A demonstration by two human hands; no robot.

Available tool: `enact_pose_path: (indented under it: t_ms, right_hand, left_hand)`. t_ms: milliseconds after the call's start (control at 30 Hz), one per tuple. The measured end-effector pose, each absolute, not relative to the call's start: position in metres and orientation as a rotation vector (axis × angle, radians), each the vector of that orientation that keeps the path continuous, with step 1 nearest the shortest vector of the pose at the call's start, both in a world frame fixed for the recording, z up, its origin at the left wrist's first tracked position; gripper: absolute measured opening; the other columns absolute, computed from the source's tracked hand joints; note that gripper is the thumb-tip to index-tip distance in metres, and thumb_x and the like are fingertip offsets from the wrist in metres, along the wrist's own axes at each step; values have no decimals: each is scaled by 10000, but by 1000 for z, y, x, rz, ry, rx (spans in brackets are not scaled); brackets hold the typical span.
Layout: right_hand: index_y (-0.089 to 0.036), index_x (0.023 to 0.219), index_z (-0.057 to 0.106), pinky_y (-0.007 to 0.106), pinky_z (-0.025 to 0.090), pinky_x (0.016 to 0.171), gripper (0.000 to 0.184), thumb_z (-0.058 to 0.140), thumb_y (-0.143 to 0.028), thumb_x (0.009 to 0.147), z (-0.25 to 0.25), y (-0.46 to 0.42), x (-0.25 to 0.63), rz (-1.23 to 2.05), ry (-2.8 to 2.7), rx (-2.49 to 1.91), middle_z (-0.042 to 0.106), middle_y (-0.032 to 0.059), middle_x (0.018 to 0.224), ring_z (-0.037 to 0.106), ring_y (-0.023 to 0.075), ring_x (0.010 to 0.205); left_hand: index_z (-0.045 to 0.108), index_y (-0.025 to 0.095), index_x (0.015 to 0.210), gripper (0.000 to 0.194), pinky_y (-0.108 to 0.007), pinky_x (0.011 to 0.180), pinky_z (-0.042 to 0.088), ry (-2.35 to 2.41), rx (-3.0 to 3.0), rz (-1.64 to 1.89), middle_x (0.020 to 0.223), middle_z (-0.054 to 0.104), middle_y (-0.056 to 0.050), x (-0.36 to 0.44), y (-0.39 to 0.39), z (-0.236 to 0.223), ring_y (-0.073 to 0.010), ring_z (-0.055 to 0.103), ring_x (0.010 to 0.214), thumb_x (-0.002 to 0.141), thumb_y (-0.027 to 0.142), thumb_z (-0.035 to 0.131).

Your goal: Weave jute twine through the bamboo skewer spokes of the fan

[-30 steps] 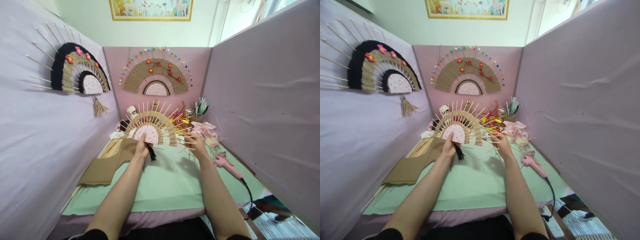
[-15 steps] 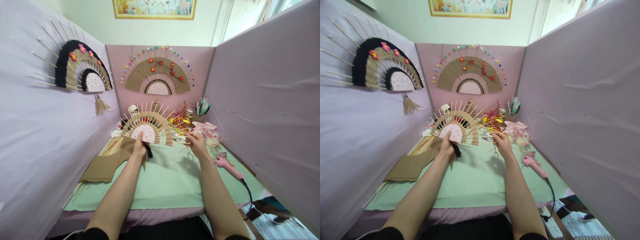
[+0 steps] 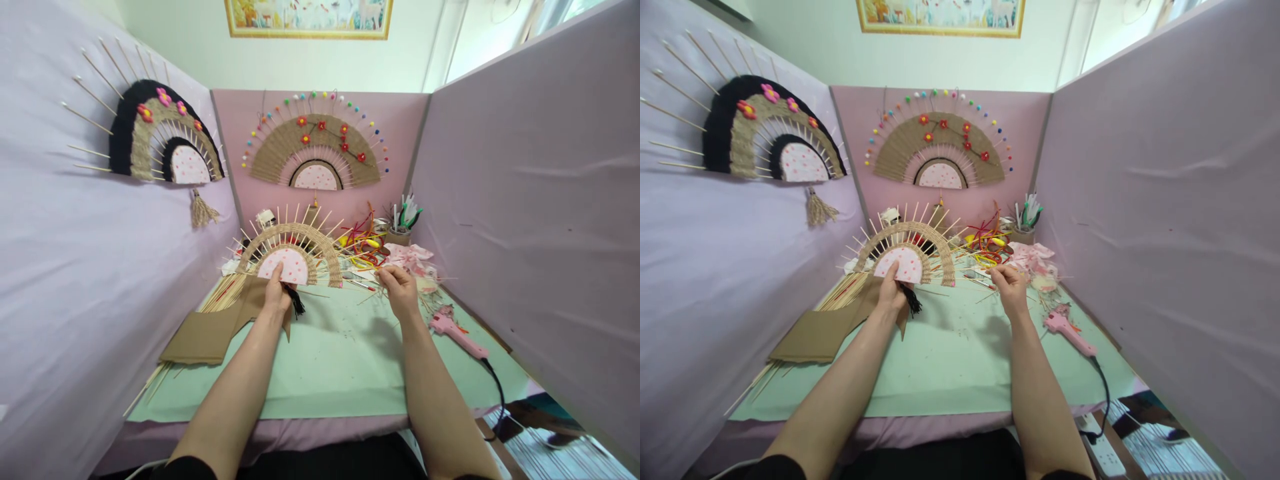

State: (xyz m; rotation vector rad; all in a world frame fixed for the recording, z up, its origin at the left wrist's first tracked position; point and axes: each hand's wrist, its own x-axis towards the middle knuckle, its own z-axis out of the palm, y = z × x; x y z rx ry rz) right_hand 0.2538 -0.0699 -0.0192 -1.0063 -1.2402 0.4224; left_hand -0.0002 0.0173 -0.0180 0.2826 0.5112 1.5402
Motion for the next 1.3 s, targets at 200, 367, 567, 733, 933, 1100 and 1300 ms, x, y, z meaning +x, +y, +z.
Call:
enact_pose_path:
  t_ms: [200, 367, 567, 733, 933, 1100, 1300]
  right_hand:
    - [-182, 738, 645, 245, 330, 485, 241, 594, -418, 731, -18, -68, 249, 598, -1208, -955, 480, -11, 556, 406, 105, 511]
    - [-174, 750, 683, 252, 346, 497, 273, 596, -432, 730, -15, -72, 231, 614, -1359, -1097, 576, 25, 636, 455, 126, 553]
    - [-157, 792, 700, 242, 335, 492, 317, 551, -436, 774, -10, -80, 212, 667, -1602, -1180, 629, 44, 691, 455, 118, 547]
    - [-136, 804, 695, 234, 311, 459, 356, 551, -459, 770, -9, -80, 217, 649, -1549, -1195, 596, 35, 629, 405, 100, 506]
    - [-177, 785, 715, 254, 380, 525, 283, 604, -433, 738, -9, -79, 221, 633, -1467, -1153, 658, 49, 744, 508, 143, 621]
    - [-190, 905, 709, 244, 359, 491, 304, 615, -424, 735, -12, -77, 224, 615, -1384, -1095, 656, 49, 783, 470, 126, 593]
    - [-189, 879, 708, 242, 356, 484, 268, 637, -390, 716, -17, -73, 229, 629, -1279, -1037, 635, 34, 740, 450, 104, 553]
  left_hand:
    - [623, 148, 980, 233, -206, 652, 541, 476, 227, 1530, 799, 706, -41, 0, 16, -16, -109, 660, 653, 750, 159, 651]
    - [631, 147, 935, 169, -199, 653, 542, 466, 227, 1508, 800, 708, -42, 5, 9, -13, -112, 666, 683, 766, 158, 635]
    - [631, 160, 940, 182, -206, 669, 546, 487, 223, 1513, 818, 708, -40, 8, 7, -14, -111, 666, 692, 758, 154, 644]
    - [629, 153, 957, 198, -216, 700, 547, 455, 214, 1531, 826, 710, -45, 5, 9, -14, -113, 668, 715, 760, 146, 642]
    - [633, 148, 939, 175, -208, 681, 549, 467, 214, 1514, 821, 707, -46, 4, 9, -13, -112, 668, 703, 766, 169, 640]
    - [636, 161, 922, 155, -227, 726, 545, 468, 224, 1518, 856, 704, -45, 3, 9, -12, -117, 669, 745, 768, 177, 638]
    - [634, 158, 881, 125, -224, 700, 550, 457, 220, 1544, 828, 703, -24, 2, 12, -14, -102, 661, 714, 756, 158, 646]
